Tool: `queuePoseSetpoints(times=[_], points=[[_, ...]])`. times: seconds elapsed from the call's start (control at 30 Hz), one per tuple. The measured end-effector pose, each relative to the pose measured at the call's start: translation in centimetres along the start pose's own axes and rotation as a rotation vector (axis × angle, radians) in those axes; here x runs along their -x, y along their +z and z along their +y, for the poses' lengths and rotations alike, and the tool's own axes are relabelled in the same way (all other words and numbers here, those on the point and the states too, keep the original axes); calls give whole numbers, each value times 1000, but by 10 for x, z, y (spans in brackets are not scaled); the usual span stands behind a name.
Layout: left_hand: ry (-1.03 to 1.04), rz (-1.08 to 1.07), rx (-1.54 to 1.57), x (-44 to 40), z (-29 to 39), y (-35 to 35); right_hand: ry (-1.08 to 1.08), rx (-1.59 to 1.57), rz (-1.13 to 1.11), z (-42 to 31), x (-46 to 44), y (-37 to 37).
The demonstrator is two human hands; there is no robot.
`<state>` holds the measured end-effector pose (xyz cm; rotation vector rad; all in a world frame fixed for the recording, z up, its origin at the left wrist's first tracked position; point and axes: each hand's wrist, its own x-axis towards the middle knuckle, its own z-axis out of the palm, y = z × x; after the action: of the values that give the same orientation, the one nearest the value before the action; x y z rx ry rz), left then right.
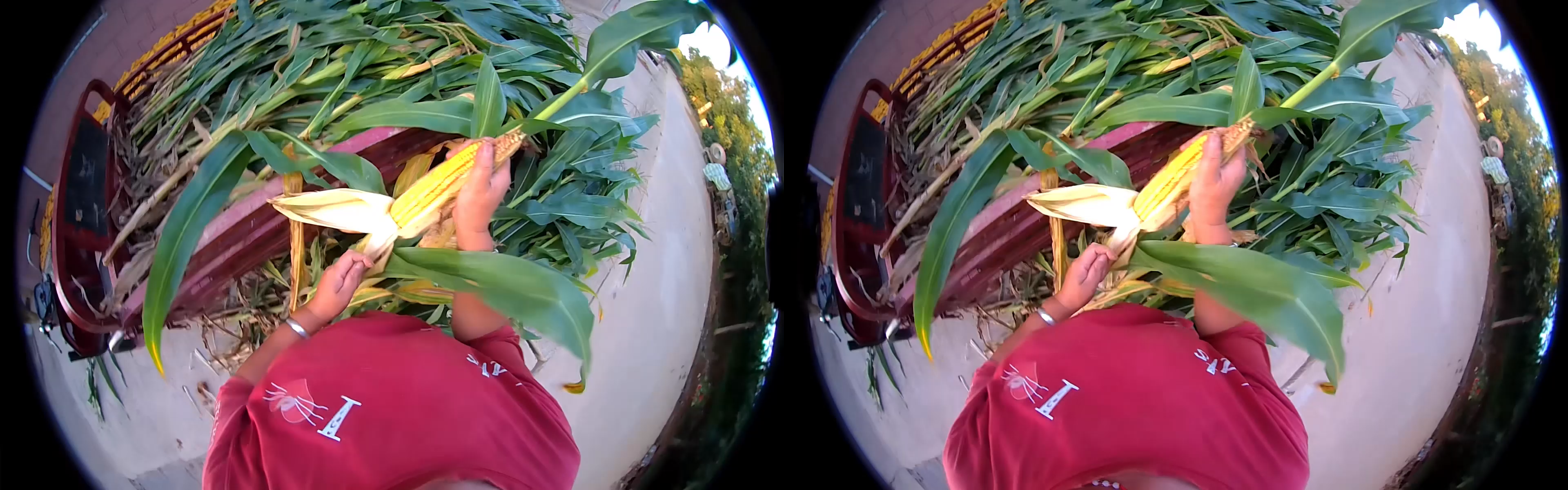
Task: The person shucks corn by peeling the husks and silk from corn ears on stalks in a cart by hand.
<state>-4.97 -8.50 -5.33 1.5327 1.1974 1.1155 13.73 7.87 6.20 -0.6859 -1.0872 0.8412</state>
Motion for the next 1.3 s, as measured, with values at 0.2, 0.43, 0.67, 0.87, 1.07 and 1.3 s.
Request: queuePoseSetpoints(times=[0.2,0.43,0.67,0.87,1.07,1.3], points=[[-155,24,213,-8,-23,9,-92,-22,-150,-5,19,18],[-283,-106,452,-17,17,-21,-294,-53,-139,-19,38,26],[186,-55,79,-71,117,-38,-290,-98,-137,-16,51,21],[171,-114,168,-92,140,-15,-146,-350,-140,-38,60,21],[151,-102,245,-94,146,-13,17,-438,-98,-56,53,14],[159,-79,175,-96,156,-15,470,-950,90,-35,41,7]])
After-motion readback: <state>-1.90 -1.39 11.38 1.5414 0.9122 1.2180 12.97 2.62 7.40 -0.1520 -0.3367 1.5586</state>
